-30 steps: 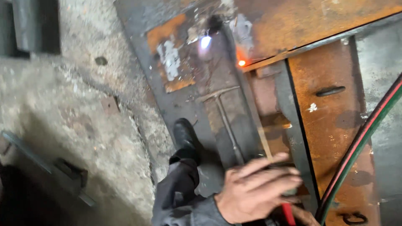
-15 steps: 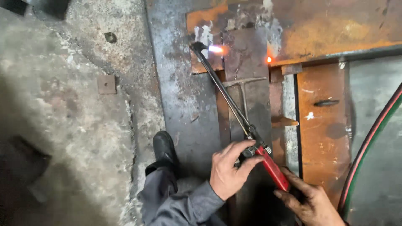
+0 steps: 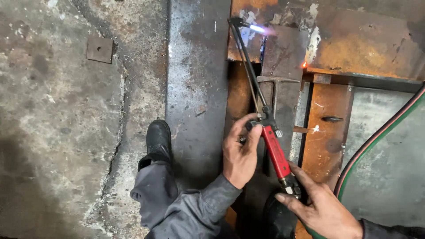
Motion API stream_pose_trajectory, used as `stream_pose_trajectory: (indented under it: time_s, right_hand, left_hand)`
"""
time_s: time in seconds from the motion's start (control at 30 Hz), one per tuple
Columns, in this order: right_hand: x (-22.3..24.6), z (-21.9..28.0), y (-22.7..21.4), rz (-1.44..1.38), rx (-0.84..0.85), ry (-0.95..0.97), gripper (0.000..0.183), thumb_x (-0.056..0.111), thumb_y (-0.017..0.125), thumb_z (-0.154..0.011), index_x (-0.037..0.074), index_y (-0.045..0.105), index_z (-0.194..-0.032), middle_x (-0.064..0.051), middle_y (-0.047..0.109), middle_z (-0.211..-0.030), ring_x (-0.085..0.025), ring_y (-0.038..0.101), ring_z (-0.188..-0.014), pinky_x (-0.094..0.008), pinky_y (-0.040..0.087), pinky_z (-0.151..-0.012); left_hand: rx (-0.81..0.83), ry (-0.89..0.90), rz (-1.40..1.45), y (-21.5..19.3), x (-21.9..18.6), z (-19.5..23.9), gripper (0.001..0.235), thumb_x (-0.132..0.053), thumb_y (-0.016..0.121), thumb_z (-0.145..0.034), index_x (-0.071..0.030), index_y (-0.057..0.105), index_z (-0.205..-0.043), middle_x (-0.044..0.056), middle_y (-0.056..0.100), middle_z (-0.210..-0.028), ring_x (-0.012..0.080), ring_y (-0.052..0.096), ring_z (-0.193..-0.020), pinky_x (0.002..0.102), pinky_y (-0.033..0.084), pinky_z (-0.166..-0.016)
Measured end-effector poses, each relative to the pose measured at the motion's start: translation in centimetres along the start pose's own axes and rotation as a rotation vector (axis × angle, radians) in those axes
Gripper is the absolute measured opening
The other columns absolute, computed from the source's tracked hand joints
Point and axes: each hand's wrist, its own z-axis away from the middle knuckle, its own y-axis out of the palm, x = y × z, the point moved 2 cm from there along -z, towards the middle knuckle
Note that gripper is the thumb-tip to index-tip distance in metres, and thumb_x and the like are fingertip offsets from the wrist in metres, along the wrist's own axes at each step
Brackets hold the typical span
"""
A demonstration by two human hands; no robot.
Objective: The person cuts and adjusts metal plates using an oxy-fuel torch and a hammer in a fabrication shop.
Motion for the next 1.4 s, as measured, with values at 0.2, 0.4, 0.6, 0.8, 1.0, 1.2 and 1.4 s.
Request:
stream_pose_trajectory:
  time_s: [0.2, 0.4, 0.6, 0.8, 1.0, 1.2, 1.4]
  right_hand:
    - [4.3, -0.3, 1.7, -0.004, -0.079, -0.064, 0.079, 0.036, 0.080, -0.083, 0.005, 0.049, -0.149, -0.021, 0.078, -0.105, -0.025, 0.078, -0.102, -0.036, 0.058, -0.090]
    - [5.0, -0.2, 2.3, -0.100, -0.117, -0.052, 0.078, 0.034, 0.080, -0.081, 0.007, 0.050, -0.148, -0.020, 0.078, -0.110, -0.025, 0.076, -0.113, -0.037, 0.055, -0.094]
    - [5.3, -0.4, 2.2, -0.126, -0.104, 0.009, 0.079, 0.036, 0.079, -0.082, 0.008, 0.048, -0.149, -0.018, 0.077, -0.115, -0.024, 0.072, -0.115, -0.036, 0.054, -0.096]
    - [4.3, -0.5, 2.3, -0.141, -0.123, -0.085, 0.077, 0.035, 0.075, -0.084, 0.003, 0.046, -0.148, -0.020, 0.073, -0.124, -0.026, 0.068, -0.122, -0.037, 0.051, -0.099]
    - [5.5, -0.6, 2.1, -0.149, -0.103, -0.012, 0.080, 0.036, 0.074, -0.084, 0.006, 0.045, -0.152, -0.020, 0.075, -0.123, -0.026, 0.070, -0.121, -0.036, 0.053, -0.101]
    - [5.7, -0.7, 2.5, -0.214, -0.050, -0.076, 0.081, 0.033, 0.073, -0.086, 0.003, 0.041, -0.154, -0.021, 0.069, -0.132, -0.027, 0.064, -0.128, -0.036, 0.049, -0.105]
    - [5.8, -1.0, 3.2, -0.195, -0.070, -0.143, 0.081, 0.032, 0.074, -0.086, -0.001, 0.041, -0.153, -0.021, 0.067, -0.133, -0.026, 0.063, -0.129, -0.036, 0.047, -0.105]
  left_hand:
    - [-0.155, -0.101, 0.092, -1.7, 2.6, -0.7, 0.036, -0.030, 0.065, -0.101, -0.003, 0.065, -0.125, 0.006, 0.072, -0.107, 0.0150, 0.068, -0.098, 0.030, 0.057, -0.086]
    - [-0.066, -0.188, 0.274, -1.9, 3.9, -1.7, 0.033, -0.027, 0.066, -0.101, -0.003, 0.066, -0.125, 0.005, 0.071, -0.106, 0.0134, 0.068, -0.096, 0.029, 0.058, -0.086]
    - [-0.040, -0.228, 0.292, -1.0, 4.1, -2.7, 0.031, -0.024, 0.067, -0.100, -0.005, 0.068, -0.125, 0.004, 0.070, -0.101, 0.0121, 0.068, -0.091, 0.029, 0.059, -0.083]
    - [-0.013, -0.236, 0.317, -0.3, 4.5, -3.0, 0.031, -0.022, 0.067, -0.100, -0.005, 0.068, -0.126, 0.004, 0.069, -0.099, 0.0115, 0.068, -0.091, 0.029, 0.059, -0.084]
    - [-0.029, -0.213, 0.304, -0.4, 3.6, -3.4, 0.032, -0.025, 0.066, -0.100, -0.006, 0.068, -0.126, 0.003, 0.070, -0.101, 0.0110, 0.068, -0.092, 0.028, 0.059, -0.084]
    - [-0.056, -0.229, 0.215, -1.1, 2.9, -3.3, 0.034, -0.028, 0.066, -0.101, -0.006, 0.068, -0.126, 0.002, 0.070, -0.101, 0.0097, 0.066, -0.091, 0.027, 0.057, -0.083]
    - [-0.077, -0.208, 0.262, -1.4, 3.2, -3.5, 0.035, -0.028, 0.066, -0.101, -0.004, 0.068, -0.126, 0.002, 0.070, -0.101, 0.0084, 0.063, -0.089, 0.026, 0.054, -0.081]
